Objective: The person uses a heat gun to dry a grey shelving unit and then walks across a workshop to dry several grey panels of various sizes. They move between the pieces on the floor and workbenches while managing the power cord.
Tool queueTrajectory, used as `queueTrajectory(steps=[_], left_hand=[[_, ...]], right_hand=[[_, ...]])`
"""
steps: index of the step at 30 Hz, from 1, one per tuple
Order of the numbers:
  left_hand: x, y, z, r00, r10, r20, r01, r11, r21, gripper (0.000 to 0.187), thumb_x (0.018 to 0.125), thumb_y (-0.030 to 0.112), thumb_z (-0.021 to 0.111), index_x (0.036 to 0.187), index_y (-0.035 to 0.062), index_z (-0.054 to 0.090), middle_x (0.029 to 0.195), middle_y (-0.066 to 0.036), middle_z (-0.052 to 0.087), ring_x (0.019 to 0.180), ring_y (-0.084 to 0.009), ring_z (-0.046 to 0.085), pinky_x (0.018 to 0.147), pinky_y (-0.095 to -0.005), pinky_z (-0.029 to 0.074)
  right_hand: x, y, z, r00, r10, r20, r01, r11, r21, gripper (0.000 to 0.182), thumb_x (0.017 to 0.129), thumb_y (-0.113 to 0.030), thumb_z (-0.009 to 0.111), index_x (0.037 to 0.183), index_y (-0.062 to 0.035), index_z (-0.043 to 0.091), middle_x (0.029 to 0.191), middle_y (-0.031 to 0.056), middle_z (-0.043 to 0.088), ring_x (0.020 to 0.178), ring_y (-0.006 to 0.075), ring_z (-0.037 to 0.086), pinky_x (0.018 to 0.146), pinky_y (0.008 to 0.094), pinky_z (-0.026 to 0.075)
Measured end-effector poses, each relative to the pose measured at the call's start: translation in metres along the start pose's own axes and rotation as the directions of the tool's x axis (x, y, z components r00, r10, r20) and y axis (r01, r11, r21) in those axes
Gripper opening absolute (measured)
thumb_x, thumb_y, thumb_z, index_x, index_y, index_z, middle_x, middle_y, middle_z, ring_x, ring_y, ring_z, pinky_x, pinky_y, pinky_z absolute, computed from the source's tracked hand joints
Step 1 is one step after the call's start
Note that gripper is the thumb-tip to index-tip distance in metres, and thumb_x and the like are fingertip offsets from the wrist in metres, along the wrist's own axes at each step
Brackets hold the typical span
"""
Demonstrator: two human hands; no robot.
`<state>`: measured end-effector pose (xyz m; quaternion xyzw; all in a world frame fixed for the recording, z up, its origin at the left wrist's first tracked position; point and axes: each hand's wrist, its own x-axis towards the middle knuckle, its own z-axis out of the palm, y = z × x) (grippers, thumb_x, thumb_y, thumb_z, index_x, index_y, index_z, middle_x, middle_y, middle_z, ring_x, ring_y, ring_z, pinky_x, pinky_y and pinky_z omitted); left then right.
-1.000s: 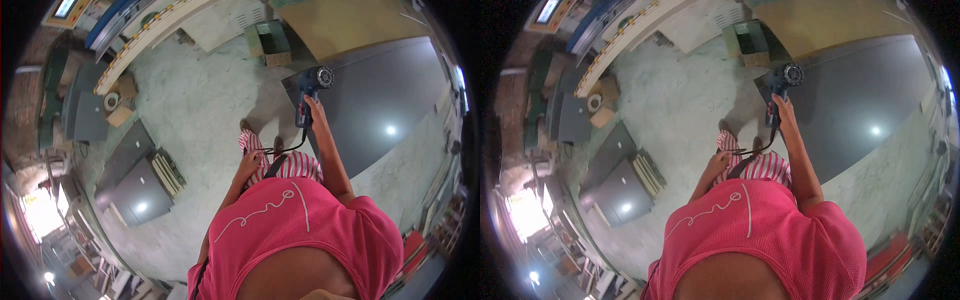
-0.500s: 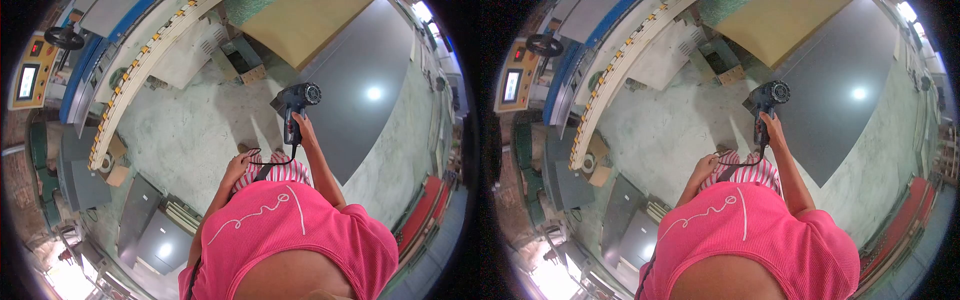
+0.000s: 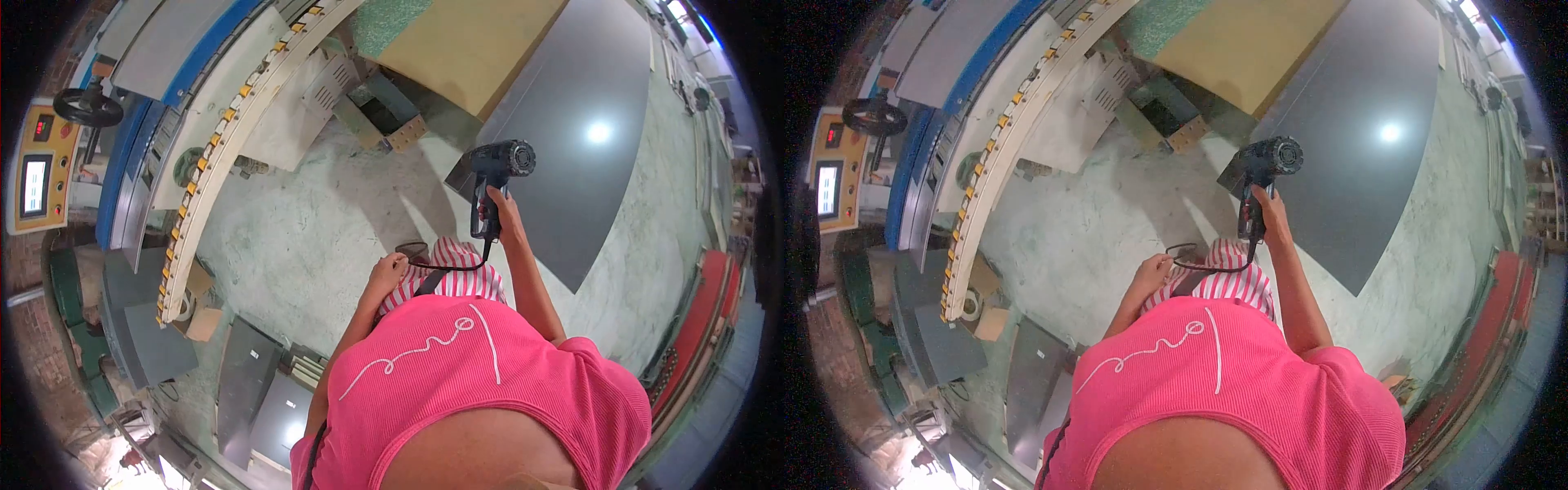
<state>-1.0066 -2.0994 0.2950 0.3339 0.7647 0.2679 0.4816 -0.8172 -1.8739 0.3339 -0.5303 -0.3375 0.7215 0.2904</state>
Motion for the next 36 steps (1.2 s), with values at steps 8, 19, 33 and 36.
queueTrajectory(steps=[8,19,33,36], left_hand=[[0.014,0.018,-0.009,0.997,0.015,0.077,-0.015,1.0,0.001,0.03,0.084,0.028,0.049,0.097,0.0021,0.059,0.074,-0.012,0.063,0.067,-0.0221,0.061,0.063,-0.0316,0.046],[0.058,0.077,-0.002,0.998,-0.047,0.042,0.05,0.995,-0.085,0.03,0.085,0.027,0.049,0.099,0.0014,0.058,0.067,-0.009,0.061,0.059,-0.0162,0.059,0.058,-0.0288,0.046],[0.077,0.106,0.012,0.982,-0.181,-0.045,0.176,0.979,-0.102,0.035,0.085,0.029,0.05,0.105,0.0015,0.057,0.07,-0.011,0.062,0.061,-0.0164,0.06,0.058,-0.0287,0.047],[0.08,0.096,0.017,0.981,-0.192,-0.031,0.187,0.975,-0.12,0.035,0.085,0.029,0.051,0.106,0.0015,0.057,0.07,-0.011,0.062,0.061,-0.0158,0.059,0.057,-0.0284,0.047]], right_hand=[[0.025,-0.032,-0.003,0.99,-0.093,-0.105,0.095,0.995,0.012,0.031,0.076,-0.026,0.061,0.093,-0.0048,0.046,0.068,0.0048,0.051,0.054,0.0146,0.053,0.048,0.0278,0.044],[0.141,-0.115,-0.044,0.937,-0.322,-0.133,0.33,0.943,0.046,0.028,0.077,-0.024,0.061,0.088,-0.0038,0.045,0.066,0.0064,0.05,0.049,0.0155,0.051,0.046,0.0279,0.043],[0.205,-0.137,-0.052,0.963,-0.219,-0.157,0.231,0.971,0.065,0.029,0.074,-0.023,0.061,0.09,-0.004,0.045,0.063,0.0046,0.048,0.049,0.0151,0.051,0.046,0.0296,0.041],[0.206,-0.137,-0.05,0.965,-0.19,-0.179,0.208,0.975,0.083,0.029,0.074,-0.023,0.061,0.09,-0.0042,0.044,0.064,0.0044,0.048,0.049,0.0151,0.05,0.046,0.0298,0.041]])
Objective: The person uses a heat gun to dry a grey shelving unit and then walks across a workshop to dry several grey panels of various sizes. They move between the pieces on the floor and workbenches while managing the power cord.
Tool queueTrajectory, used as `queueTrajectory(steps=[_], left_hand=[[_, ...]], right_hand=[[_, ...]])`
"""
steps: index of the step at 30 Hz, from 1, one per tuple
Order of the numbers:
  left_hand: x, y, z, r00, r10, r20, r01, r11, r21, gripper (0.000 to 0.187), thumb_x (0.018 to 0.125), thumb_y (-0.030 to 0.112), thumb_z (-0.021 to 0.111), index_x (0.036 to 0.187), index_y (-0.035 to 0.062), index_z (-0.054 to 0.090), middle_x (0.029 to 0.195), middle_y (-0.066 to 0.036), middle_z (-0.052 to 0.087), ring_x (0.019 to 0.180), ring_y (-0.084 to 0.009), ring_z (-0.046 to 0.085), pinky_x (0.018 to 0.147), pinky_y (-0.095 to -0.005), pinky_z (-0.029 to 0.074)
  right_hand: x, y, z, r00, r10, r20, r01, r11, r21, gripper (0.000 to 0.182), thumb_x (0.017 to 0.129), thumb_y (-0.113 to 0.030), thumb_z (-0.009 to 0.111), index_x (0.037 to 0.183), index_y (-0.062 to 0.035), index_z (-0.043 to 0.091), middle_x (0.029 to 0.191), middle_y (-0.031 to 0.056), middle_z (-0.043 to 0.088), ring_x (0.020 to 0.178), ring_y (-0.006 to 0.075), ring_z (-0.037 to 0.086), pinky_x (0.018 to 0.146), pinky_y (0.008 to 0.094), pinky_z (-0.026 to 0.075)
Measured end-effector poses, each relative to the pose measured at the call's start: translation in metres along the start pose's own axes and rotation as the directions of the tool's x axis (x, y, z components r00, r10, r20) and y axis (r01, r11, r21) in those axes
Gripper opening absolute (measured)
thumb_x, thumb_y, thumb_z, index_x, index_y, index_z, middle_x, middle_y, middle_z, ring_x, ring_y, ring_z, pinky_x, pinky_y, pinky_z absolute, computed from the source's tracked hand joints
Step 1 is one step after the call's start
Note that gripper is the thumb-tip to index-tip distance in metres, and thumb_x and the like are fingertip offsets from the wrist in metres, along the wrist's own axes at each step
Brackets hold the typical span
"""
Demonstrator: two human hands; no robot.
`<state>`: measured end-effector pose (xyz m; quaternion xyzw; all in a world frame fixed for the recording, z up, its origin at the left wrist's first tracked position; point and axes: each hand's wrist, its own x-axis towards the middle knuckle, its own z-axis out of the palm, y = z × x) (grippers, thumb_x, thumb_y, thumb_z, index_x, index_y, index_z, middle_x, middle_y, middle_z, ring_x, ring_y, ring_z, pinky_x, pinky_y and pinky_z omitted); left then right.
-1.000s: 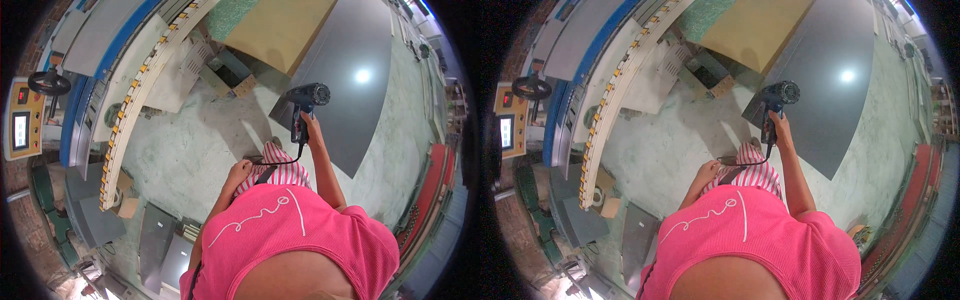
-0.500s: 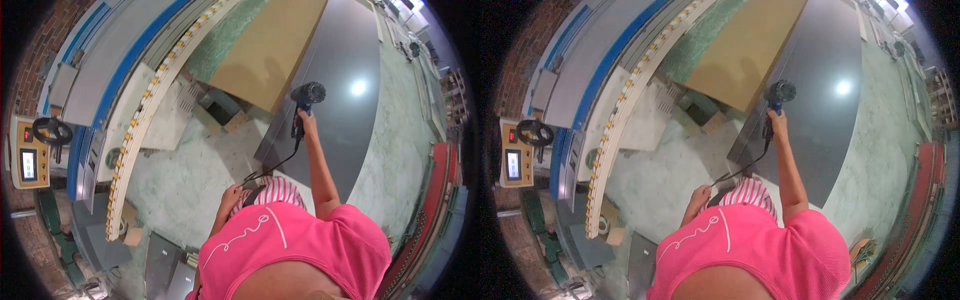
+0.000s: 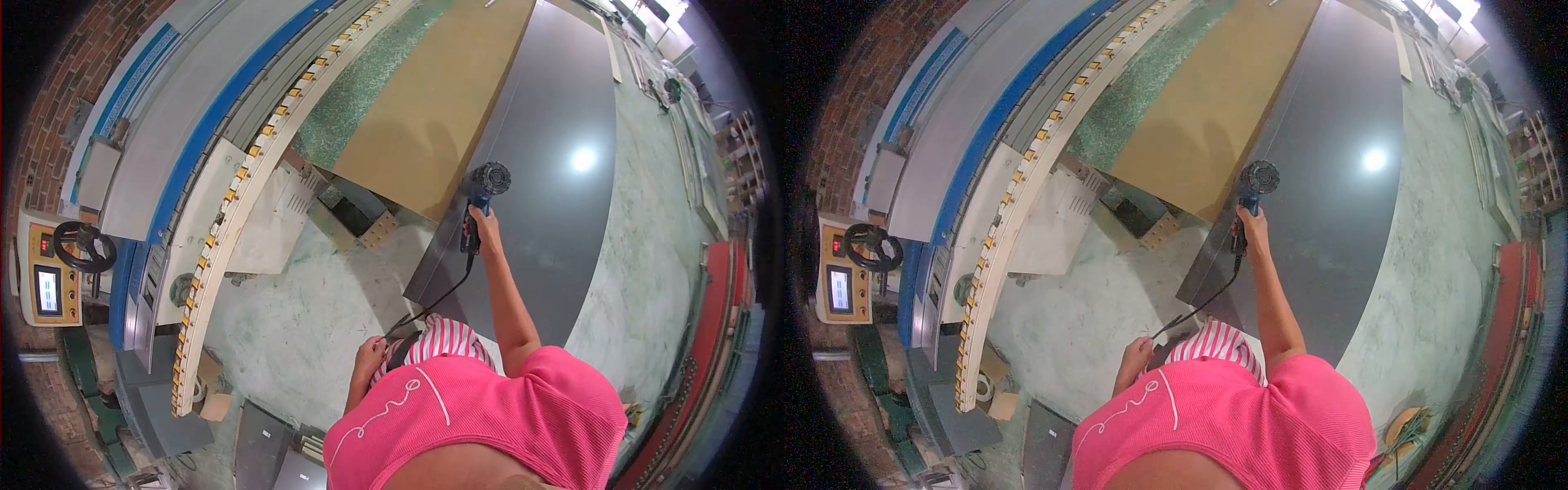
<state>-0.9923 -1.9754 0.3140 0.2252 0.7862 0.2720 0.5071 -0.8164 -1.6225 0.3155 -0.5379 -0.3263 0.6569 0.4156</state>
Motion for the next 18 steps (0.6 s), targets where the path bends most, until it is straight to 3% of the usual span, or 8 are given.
queueTrajectory(steps=[7,18], left_hand=[[-0.003,-0.001,0.006,0.999,0.047,-0.021,-0.046,0.998,0.041,0.035,0.085,0.029,0.051,0.106,0.0017,0.057,0.071,-0.011,0.063,0.059,-0.0156,0.059,0.056,-0.0278,0.047],[-0.005,-0.001,0.011,0.999,-0.006,-0.04,0.005,1.0,-0.029,0.035,0.085,0.029,0.052,0.106,0.0011,0.056,0.071,-0.011,0.062,0.059,-0.0155,0.059,0.055,-0.0283,0.047]], right_hand=[[0.004,0.002,-0.003,0.999,0.05,0.021,-0.049,0.999,-0.02,0.029,0.075,-0.023,0.06,0.09,-0.0046,0.044,0.064,0.0044,0.047,0.051,0.0151,0.051,0.046,0.03,0.041],[0.005,0.003,-0.004,0.996,0.05,0.071,-0.051,0.999,0.016,0.032,0.076,-0.024,0.062,0.093,-0.0061,0.043,0.068,0.0052,0.05,0.052,0.0146,0.052,0.045,0.0283,0.045]])
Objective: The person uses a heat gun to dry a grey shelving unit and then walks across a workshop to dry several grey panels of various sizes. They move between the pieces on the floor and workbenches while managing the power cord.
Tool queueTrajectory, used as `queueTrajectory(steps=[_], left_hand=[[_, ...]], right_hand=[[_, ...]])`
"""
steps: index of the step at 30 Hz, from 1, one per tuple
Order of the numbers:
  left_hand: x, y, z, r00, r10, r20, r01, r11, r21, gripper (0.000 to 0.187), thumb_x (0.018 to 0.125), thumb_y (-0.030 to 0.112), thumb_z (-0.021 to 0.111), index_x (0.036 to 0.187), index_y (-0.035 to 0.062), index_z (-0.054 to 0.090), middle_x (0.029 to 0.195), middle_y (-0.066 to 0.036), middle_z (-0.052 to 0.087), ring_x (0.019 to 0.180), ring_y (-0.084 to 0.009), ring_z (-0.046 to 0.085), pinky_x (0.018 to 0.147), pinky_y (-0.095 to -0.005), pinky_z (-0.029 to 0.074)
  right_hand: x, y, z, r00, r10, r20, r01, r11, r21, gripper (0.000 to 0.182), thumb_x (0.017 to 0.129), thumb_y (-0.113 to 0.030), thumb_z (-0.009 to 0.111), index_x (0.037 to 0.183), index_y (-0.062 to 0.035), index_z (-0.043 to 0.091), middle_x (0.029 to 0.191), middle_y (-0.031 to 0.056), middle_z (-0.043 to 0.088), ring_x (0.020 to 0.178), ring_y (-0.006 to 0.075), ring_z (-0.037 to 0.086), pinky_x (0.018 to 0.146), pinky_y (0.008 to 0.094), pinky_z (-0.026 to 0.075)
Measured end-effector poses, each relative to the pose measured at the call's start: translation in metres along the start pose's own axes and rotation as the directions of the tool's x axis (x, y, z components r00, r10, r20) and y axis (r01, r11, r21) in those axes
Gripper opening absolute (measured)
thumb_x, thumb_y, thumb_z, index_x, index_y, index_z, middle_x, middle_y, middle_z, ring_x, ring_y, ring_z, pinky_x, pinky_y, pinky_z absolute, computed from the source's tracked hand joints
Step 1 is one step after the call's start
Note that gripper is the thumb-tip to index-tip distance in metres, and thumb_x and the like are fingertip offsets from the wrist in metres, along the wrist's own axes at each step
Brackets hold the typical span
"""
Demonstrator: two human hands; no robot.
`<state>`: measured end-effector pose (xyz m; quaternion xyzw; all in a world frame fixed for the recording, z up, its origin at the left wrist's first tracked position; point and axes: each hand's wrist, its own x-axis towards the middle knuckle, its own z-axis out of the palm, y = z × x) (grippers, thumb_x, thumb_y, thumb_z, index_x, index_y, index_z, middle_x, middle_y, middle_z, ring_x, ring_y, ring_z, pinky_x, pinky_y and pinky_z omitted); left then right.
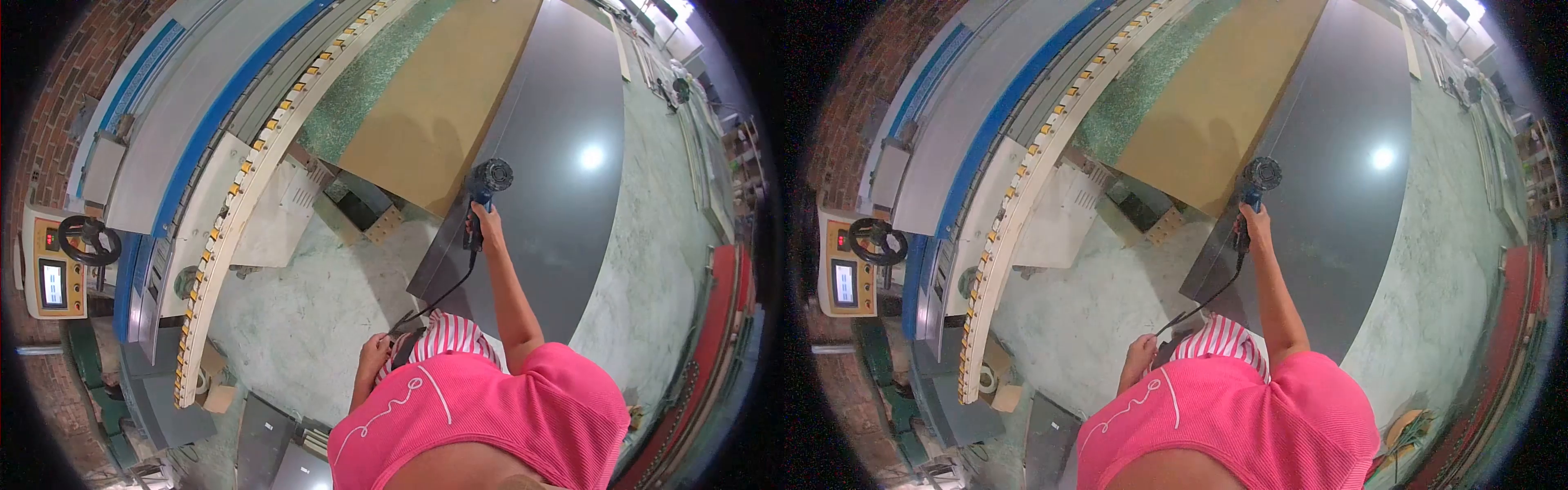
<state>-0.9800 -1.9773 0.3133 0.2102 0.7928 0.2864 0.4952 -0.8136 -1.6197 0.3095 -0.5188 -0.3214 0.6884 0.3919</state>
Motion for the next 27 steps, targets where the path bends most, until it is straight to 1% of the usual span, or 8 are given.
queueTrajectory(steps=[7,10,14,16,18,20,22,27], left_hand=[[-0.003,-0.009,0.015,1.0,-0.002,0.023,0.003,0.997,-0.082,0.035,0.086,0.028,0.052,0.107,0.0001,0.055,0.07,-0.009,0.061,0.056,-0.0134,0.057,0.053,-0.0266,0.046],[-0.011,-0.008,0.023,0.998,-0.047,0.034,0.05,0.993,-0.111,0.035,0.086,0.028,0.052,0.107,-0.0001,0.055,0.068,-0.008,0.06,0.056,-0.0126,0.056,0.053,-0.0258,0.046],[-0.027,-0.005,0.032,0.996,-0.076,0.049,0.079,0.995,-0.057,0.033,0.086,0.028,0.052,0.105,0.0001,0.056,0.068,-0.007,0.059,0.057,-0.012,0.054,0.053,-0.0258,0.045],[-0.037,-0.007,0.037,0.997,-0.067,0.048,0.069,0.997,-0.034,0.033,0.086,0.027,0.051,0.104,0.0004,0.057,0.068,-0.006,0.059,0.056,-0.0118,0.054,0.054,-0.026,0.045],[-0.05,0.001,0.038,0.994,-0.078,0.082,0.083,0.995,-0.061,0.033,0.087,0.026,0.05,0.107,0.0007,0.056,0.071,-0.003,0.056,0.061,-0.0099,0.049,0.054,-0.0239,0.039],[-0.051,-0.014,0.042,0.996,-0.027,0.082,0.028,1.0,-0.005,0.032,0.086,0.026,0.05,0.106,0.0007,0.056,0.068,-0.004,0.057,0.058,-0.0108,0.051,0.053,-0.0247,0.042],[-0.057,-0.023,0.045,0.996,0.032,0.084,-0.036,0.998,0.052,0.032,0.086,0.026,0.05,0.105,0.0007,0.056,0.066,-0.005,0.057,0.055,-0.0116,0.053,0.052,-0.0255,0.044],[-0.079,-0.054,0.058,0.988,0.027,0.149,-0.048,0.989,0.142,0.032,0.086,0.024,0.05,0.106,0.0004,0.056,0.065,-0.005,0.057,0.054,-0.0107,0.053,0.049,-0.0243,0.043]], right_hand=[[0.003,0.0,-0.004,1.0,0.03,-0.011,-0.03,0.999,-0.043,0.032,0.076,-0.023,0.062,0.095,-0.0054,0.043,0.067,0.0051,0.049,0.052,0.0142,0.052,0.046,0.0277,0.045],[0.001,0.0,-0.006,1.0,0.026,0.001,-0.026,0.999,-0.026,0.032,0.077,-0.022,0.061,0.096,-0.0045,0.043,0.067,0.0049,0.049,0.053,0.014,0.052,0.046,0.0278,0.044],[-0.008,-0.004,-0.008,0.998,0.057,0.013,-0.057,0.998,-0.001,0.036,0.077,-0.022,0.062,0.1,-0.0035,0.042,0.069,0.0048,0.049,0.054,0.0134,0.051,0.047,0.0278,0.043],[-0.023,-0.005,-0.011,0.998,0.065,-0.005,-0.065,0.998,0.002,0.036,0.077,-0.022,0.062,0.1,-0.0036,0.042,0.069,0.0047,0.049,0.054,0.0134,0.051,0.048,0.0278,0.043],[-0.038,-0.001,-0.02,0.999,0.049,-0.021,-0.049,0.999,0.017,0.037,0.076,-0.023,0.063,0.101,-0.0037,0.042,0.069,0.0045,0.049,0.054,0.0134,0.051,0.048,0.0279,0.043],[-0.058,0.0,-0.032,0.998,0.061,0.017,-0.061,0.997,0.051,0.037,0.076,-0.023,0.064,0.1,-0.0042,0.043,0.07,0.0043,0.049,0.055,0.013,0.051,0.049,0.0276,0.043],[-0.083,0.003,-0.048,0.999,0.041,-0.013,-0.04,0.996,0.086,0.034,0.076,-0.023,0.063,0.098,-0.0043,0.044,0.07,0.0038,0.049,0.056,0.0124,0.05,0.05,0.0273,0.042],[-0.165,0.008,-0.097,0.998,-0.032,-0.053,0.037,0.995,0.093,0.027,0.077,-0.021,0.061,0.092,-0.0046,0.046,0.068,0.0028,0.048,0.056,0.012,0.049,0.05,0.0272,0.04]])
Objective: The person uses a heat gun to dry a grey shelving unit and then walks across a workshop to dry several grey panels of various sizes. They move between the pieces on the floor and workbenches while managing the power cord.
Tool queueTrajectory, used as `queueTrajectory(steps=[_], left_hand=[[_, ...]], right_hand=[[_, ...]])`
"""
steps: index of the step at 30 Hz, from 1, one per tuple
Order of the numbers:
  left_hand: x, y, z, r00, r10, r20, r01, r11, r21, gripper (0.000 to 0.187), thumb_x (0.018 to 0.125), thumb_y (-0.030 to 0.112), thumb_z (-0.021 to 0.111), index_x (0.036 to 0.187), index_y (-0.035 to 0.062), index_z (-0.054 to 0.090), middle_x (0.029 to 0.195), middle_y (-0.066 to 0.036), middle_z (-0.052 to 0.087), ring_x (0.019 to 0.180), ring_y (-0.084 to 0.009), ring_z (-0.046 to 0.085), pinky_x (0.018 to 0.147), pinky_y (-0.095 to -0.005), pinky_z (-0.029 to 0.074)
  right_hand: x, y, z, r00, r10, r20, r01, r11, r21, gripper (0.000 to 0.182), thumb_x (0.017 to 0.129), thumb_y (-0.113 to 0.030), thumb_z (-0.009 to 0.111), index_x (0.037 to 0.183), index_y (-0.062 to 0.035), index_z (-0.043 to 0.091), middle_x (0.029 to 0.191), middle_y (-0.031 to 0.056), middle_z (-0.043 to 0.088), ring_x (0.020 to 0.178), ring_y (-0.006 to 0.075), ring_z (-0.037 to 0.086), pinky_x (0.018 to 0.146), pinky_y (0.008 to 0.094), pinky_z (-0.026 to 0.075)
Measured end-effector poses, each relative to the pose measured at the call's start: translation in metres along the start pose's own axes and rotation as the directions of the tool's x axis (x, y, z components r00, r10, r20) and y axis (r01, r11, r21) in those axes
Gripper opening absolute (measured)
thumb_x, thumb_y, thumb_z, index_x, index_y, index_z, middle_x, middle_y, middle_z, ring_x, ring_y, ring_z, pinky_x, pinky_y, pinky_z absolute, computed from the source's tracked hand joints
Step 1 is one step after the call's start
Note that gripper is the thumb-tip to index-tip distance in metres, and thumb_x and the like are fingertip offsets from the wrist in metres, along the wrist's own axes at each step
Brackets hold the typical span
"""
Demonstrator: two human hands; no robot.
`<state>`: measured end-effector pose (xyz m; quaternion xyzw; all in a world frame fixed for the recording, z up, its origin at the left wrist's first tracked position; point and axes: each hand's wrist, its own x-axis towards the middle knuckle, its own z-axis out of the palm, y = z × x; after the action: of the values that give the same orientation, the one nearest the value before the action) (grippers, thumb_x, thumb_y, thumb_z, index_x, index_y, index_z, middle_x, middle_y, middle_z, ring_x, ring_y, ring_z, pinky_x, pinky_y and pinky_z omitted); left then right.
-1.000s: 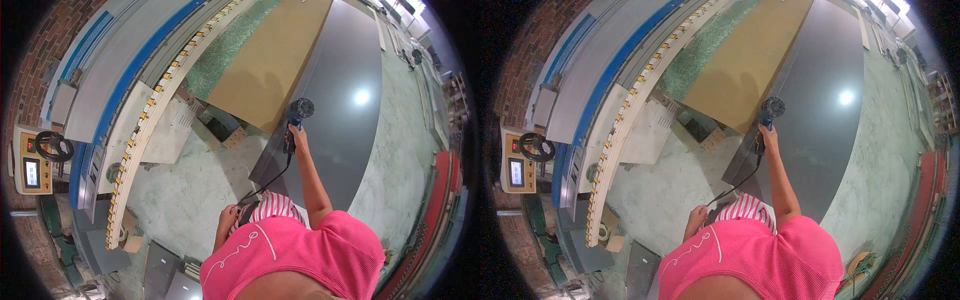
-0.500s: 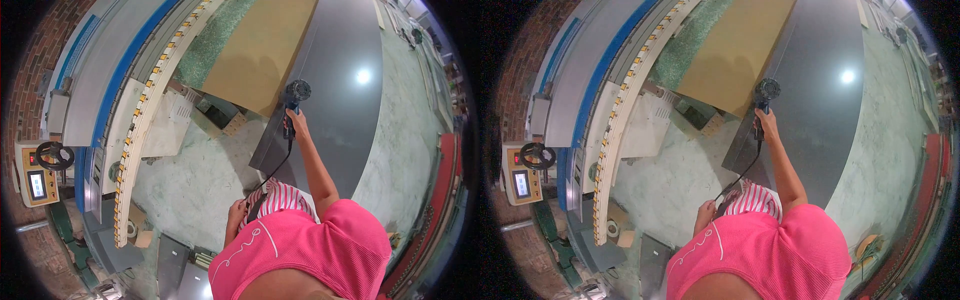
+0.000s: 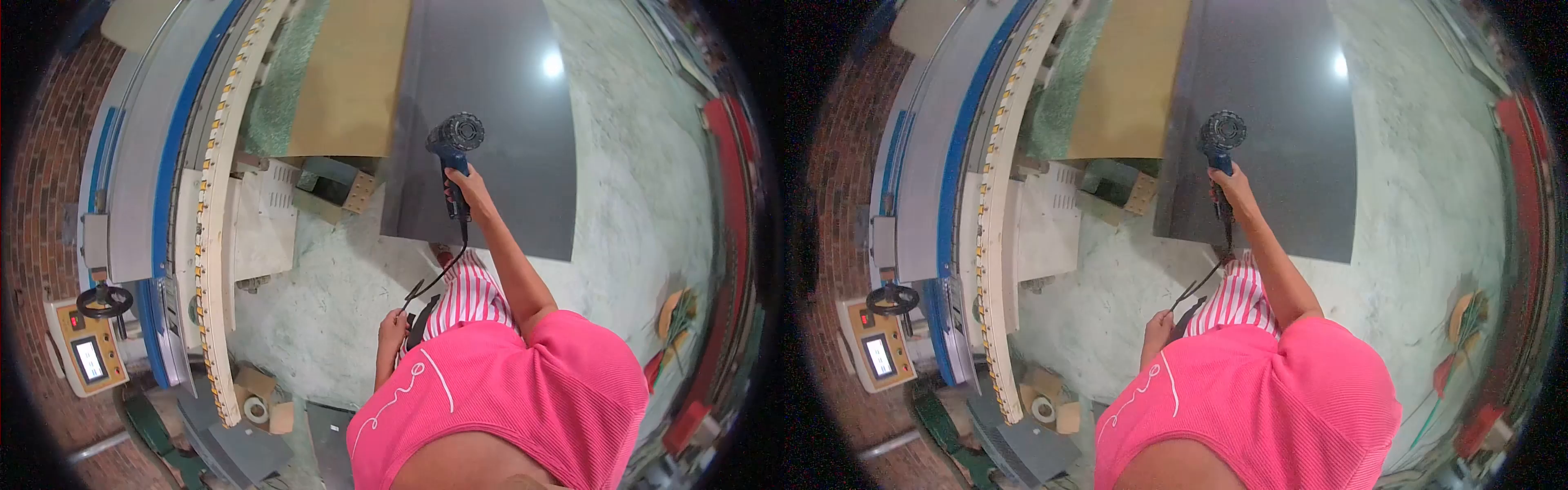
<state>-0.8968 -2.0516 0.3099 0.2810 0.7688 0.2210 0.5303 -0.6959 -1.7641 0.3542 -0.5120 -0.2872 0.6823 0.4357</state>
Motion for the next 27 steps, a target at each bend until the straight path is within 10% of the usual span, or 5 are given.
queueTrajectory(steps=[15,27], left_hand=[[-0.097,-0.114,0.133,0.941,0.242,0.236,-0.291,0.935,0.201,0.035,0.083,0.032,0.052,0.1,0.002,0.059,0.075,-0.013,0.063,0.069,-0.0192,0.061,0.064,-0.0301,0.046],[-0.116,-0.05,0.242,0.902,0.166,0.398,-0.351,0.819,0.454,0.034,0.084,0.031,0.045,0.097,0.0041,0.06,0.078,-0.016,0.063,0.073,-0.0279,0.061,0.069,-0.0351,0.047]], right_hand=[[-0.215,0.039,-0.212,0.971,-0.027,-0.236,0.039,0.998,0.044,0.032,0.076,-0.026,0.064,0.091,-0.0045,0.045,0.069,0.0051,0.053,0.052,0.0125,0.054,0.047,0.0252,0.045],[-0.252,-0.027,-0.349,0.962,-0.04,-0.268,0.076,0.989,0.127,0.035,0.078,-0.027,0.063,0.098,-0.0039,0.046,0.073,0.0048,0.054,0.057,0.0101,0.054,0.048,0.023,0.046]])
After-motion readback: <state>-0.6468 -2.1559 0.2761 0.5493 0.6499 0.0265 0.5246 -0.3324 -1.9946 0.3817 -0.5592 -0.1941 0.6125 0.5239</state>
